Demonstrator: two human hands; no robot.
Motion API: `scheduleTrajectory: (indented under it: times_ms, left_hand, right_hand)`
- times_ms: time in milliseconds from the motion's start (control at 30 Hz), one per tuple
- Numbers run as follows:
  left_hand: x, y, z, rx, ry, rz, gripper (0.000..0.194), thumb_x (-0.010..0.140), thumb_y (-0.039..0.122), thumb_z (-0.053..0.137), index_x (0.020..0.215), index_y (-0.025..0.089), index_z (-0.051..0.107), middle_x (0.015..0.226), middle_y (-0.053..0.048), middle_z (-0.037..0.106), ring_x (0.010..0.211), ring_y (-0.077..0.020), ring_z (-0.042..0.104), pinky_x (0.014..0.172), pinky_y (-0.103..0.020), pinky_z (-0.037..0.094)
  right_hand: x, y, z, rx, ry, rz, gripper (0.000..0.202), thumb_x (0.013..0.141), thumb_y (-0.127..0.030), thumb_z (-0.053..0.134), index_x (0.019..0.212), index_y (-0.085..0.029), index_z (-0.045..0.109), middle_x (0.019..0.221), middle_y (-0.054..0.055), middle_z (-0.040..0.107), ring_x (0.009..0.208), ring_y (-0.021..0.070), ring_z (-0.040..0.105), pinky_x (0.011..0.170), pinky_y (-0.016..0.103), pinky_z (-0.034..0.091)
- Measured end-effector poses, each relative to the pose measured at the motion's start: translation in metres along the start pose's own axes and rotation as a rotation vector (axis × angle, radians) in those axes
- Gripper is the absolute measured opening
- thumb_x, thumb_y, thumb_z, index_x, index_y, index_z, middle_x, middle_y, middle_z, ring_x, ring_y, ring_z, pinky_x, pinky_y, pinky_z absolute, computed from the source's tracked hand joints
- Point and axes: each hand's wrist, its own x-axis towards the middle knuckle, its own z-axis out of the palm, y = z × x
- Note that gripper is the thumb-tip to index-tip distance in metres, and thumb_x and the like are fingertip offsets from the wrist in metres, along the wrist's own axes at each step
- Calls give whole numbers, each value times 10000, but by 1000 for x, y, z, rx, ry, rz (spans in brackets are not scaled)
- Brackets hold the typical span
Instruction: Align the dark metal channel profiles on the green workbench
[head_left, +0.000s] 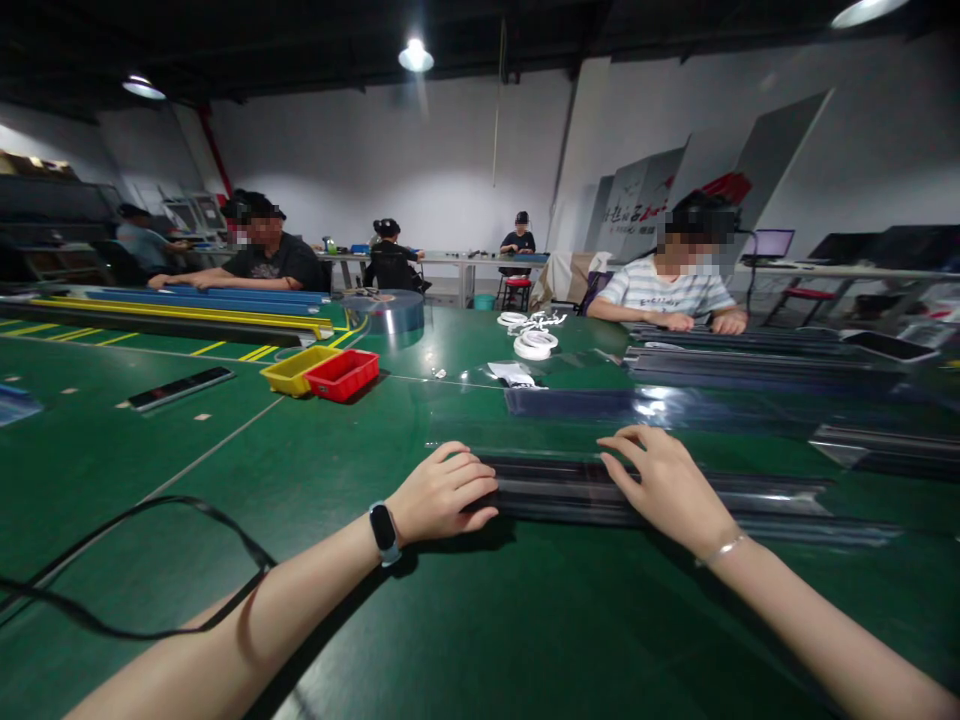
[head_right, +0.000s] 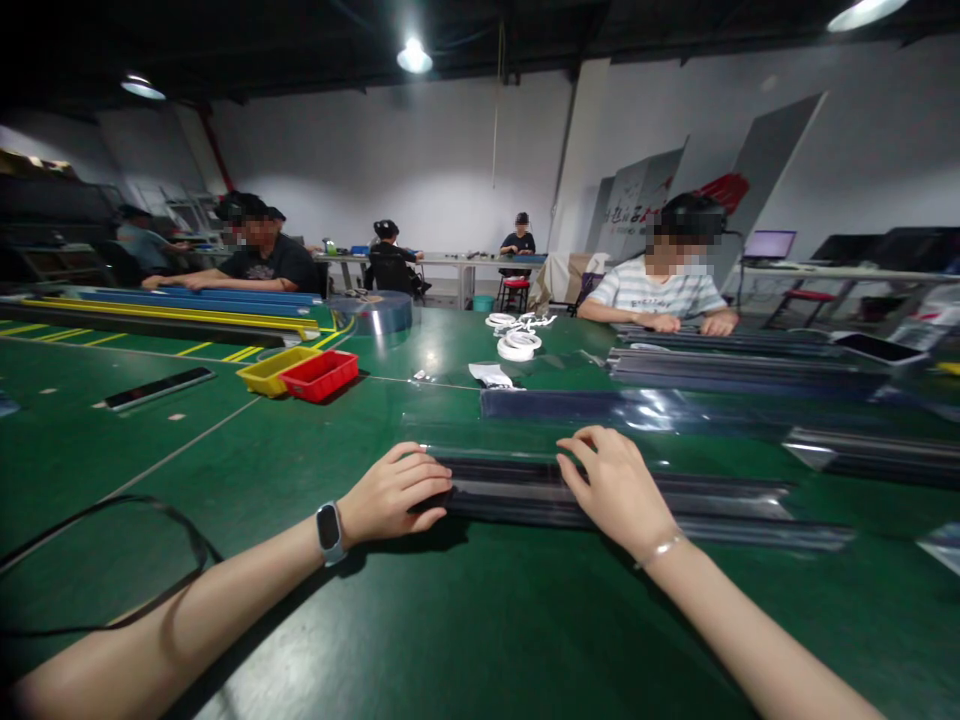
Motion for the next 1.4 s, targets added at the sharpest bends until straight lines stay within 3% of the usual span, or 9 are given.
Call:
scheduleTrajectory:
  times_ms: [100,300,467,600,767,933,1100,1400]
  left_hand:
    - [0,-1,1,5,-1,-8,231,795,283,459,991,186,533,978,-37,599,910,-156,515,895,-369,336]
    - [-1,-2,-1,5,-7,-19,196,805,268,463,964,181,538,962,-29,602,902,-145,515,869,-347,359]
    - [0,-1,-2,7,1,-20,156,813,255,449,907,174,543,929,-31,611,875,-134,530,847,-333,380]
    - [0,-1,-1,4,12,-15,148,812,238,446,905,172,541,927,-34,614,867,-138,535,838,-337,386]
    - [0,0,-2,-3,21,-27,144,804,204,437,905,178,536,935,-30,613,876,-131,535,841,-330,387]
    - [-2,-1,-5,-27,72,-113,262,761,259,468,1004,165,491,1004,-62,585,945,-175,510,865,-374,369]
    - [-2,-2,-7,-62,90,-127,453,700,393,504,1077,152,435,1038,-90,558,953,-208,500,868,-410,358]
    - [-2,-2,-4,-19,56,-105,293,723,364,493,937,163,491,865,-52,598,787,-179,537,853,-405,363]
  right_hand:
    - [2,-14,-11,44,-12,-38,281,813,-355,393,976,-194,556,954,82,523,879,207,490,779,371,386]
    - [0,-38,-28,132,-209,-142,351,749,-509,438,887,-204,545,995,77,532,905,210,501,784,375,412]
    - [-3,-26,-19,165,-280,-176,436,683,-602,450,825,-194,514,1208,123,431,1132,281,368,888,461,342]
    - [-2,-12,-12,221,-329,-154,398,707,-581,438,814,-200,487,1137,105,497,1134,260,380,940,499,264]
    - [2,-9,-14,244,-292,-129,426,711,-557,461,958,-210,480,983,62,562,941,212,520,951,493,253]
    - [3,-9,-18,215,-238,-133,548,701,-562,475,1115,-204,438,1052,86,520,971,222,489,836,379,403]
    - [1,-6,-18,152,-214,-153,643,691,-582,471,1207,-210,379,1064,97,500,945,231,497,784,366,431]
    - [-1,-9,-13,110,-156,-113,586,691,-602,450,1116,-199,467,986,88,518,851,216,537,704,344,461]
